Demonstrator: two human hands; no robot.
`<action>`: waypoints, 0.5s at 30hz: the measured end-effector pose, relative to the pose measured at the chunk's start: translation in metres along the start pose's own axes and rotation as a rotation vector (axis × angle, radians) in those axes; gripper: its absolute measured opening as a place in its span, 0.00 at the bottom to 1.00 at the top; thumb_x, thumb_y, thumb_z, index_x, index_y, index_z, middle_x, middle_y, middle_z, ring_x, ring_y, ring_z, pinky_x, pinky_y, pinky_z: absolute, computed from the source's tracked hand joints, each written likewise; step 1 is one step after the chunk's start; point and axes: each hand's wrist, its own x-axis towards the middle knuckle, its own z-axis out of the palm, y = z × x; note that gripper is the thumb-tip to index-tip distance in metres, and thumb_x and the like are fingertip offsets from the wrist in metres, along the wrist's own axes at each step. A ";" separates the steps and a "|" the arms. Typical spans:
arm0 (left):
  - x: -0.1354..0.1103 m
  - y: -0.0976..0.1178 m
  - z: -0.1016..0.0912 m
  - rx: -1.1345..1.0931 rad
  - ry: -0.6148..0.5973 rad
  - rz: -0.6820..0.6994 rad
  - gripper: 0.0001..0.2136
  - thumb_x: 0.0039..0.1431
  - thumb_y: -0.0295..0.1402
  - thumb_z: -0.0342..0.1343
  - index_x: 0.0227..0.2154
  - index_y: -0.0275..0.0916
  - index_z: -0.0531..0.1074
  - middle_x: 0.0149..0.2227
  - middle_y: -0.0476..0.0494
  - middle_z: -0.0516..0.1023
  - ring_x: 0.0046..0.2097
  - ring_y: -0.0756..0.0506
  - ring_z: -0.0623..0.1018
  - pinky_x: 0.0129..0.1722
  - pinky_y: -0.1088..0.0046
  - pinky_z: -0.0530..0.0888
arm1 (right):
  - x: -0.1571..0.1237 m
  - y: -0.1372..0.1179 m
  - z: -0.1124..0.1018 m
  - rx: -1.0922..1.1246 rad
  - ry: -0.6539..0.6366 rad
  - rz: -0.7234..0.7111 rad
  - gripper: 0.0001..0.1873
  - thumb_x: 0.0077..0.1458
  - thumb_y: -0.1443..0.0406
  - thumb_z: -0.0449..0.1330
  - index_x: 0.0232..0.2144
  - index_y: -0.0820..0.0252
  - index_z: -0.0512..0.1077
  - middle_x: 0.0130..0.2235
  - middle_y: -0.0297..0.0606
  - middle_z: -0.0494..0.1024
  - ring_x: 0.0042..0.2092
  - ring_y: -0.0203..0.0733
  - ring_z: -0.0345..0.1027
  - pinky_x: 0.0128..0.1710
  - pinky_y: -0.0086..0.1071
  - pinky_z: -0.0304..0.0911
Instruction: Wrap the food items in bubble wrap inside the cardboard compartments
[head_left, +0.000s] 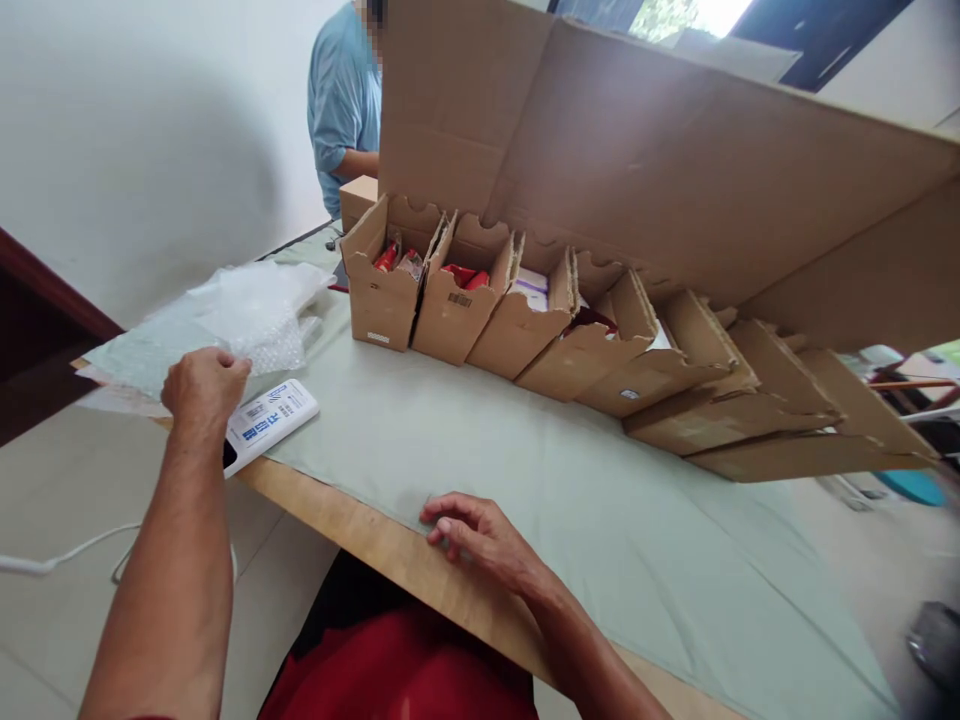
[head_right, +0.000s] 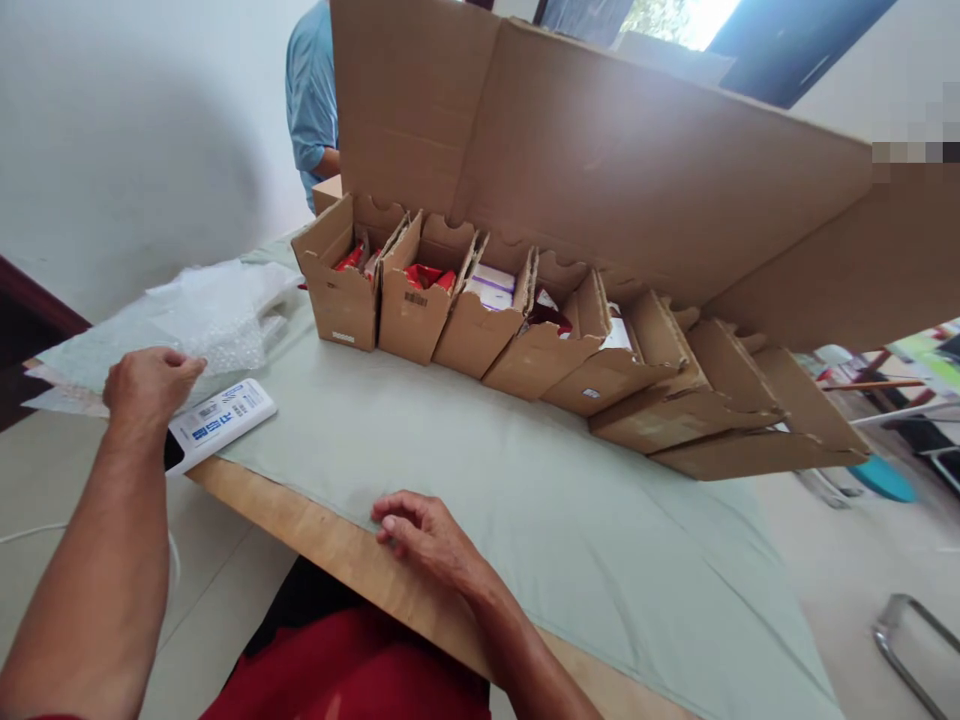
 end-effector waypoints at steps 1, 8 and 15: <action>0.002 0.005 -0.001 0.016 0.044 -0.039 0.10 0.53 0.42 0.55 0.23 0.44 0.66 0.40 0.40 0.82 0.64 0.20 0.69 0.56 0.31 0.62 | 0.002 0.000 0.001 -0.013 -0.002 -0.003 0.17 0.58 0.50 0.63 0.42 0.55 0.79 0.41 0.40 0.81 0.40 0.43 0.77 0.35 0.33 0.70; -0.046 0.100 0.012 -0.032 0.160 0.137 0.04 0.53 0.34 0.54 0.27 0.42 0.70 0.54 0.34 0.76 0.60 0.33 0.74 0.53 0.53 0.77 | 0.009 -0.025 -0.014 -0.252 0.176 -0.229 0.17 0.60 0.58 0.62 0.51 0.54 0.77 0.48 0.44 0.82 0.49 0.48 0.76 0.46 0.41 0.71; -0.186 0.161 0.076 -0.393 -0.293 0.417 0.06 0.60 0.36 0.56 0.28 0.44 0.70 0.56 0.34 0.74 0.60 0.35 0.76 0.33 0.66 0.81 | 0.003 -0.013 -0.010 -0.353 0.373 -0.520 0.41 0.52 0.58 0.70 0.67 0.53 0.64 0.67 0.49 0.67 0.68 0.55 0.62 0.65 0.50 0.60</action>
